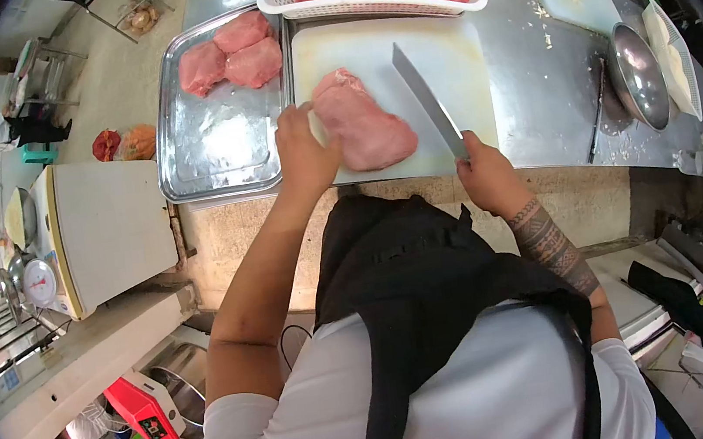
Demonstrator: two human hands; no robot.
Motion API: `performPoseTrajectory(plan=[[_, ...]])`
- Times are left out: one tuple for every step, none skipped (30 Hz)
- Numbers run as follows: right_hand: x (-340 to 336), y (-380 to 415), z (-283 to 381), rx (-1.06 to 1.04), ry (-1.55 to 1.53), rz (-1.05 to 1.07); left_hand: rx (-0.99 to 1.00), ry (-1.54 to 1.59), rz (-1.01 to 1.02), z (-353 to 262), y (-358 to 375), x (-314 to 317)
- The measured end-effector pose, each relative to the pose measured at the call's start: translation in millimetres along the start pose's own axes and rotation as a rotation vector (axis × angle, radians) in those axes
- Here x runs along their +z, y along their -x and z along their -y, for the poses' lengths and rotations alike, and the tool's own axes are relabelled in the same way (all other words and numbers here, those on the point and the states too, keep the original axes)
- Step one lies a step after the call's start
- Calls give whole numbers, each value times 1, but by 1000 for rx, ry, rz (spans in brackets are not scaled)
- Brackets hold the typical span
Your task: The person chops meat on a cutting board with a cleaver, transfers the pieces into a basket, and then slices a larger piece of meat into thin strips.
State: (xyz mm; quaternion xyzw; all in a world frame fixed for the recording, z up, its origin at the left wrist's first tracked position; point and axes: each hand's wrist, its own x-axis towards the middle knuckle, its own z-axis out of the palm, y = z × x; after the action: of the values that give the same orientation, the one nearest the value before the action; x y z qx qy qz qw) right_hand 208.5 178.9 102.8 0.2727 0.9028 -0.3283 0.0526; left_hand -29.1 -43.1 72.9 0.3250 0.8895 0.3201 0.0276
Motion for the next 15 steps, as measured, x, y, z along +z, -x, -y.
performPoseTrajectory(plan=[[0, -2, 2, -11, 15, -9, 33, -33, 1, -6, 2, 5], [0, -4, 6, -21, 31, -21, 69, -63, 0, -13, 1, 10], [0, -9, 10, -36, 53, -34, 194, -73, -1, -17, -8, 17], [1, -14, 16, -48, 75, -40, 316, -82, 3, -21, -17, 24], [2, -20, 22, -63, 96, -46, 437, -93, 5, -25, -22, 29], [6, -28, 27, -54, 95, -45, 478, -1, -8, -43, -24, 24], [10, -37, 30, -46, 95, -48, 507, -44, 18, -48, -30, 31], [15, -41, 30, -35, 95, -49, 535, -84, 45, -51, -38, 39], [19, -46, 28, -47, 92, -65, 567, -126, 62, -52, -50, 48], [23, -49, 26, -58, 90, -77, 607, -129, 99, -50, -58, 59], [26, -49, 24, -65, 85, -85, 644, -131, 142, -45, -62, 70], [24, -50, 26, -39, 96, -72, 686, -136, 183, -44, -68, 73], [20, -49, 28, -9, 107, -56, 683, -136, 198, -42, -71, 75], [16, -46, 30, 25, 119, -37, 677, -132, 216, -40, -69, 77], [12, -41, 33, -22, 165, -118, 675, -127, 230, -41, -70, 79]])
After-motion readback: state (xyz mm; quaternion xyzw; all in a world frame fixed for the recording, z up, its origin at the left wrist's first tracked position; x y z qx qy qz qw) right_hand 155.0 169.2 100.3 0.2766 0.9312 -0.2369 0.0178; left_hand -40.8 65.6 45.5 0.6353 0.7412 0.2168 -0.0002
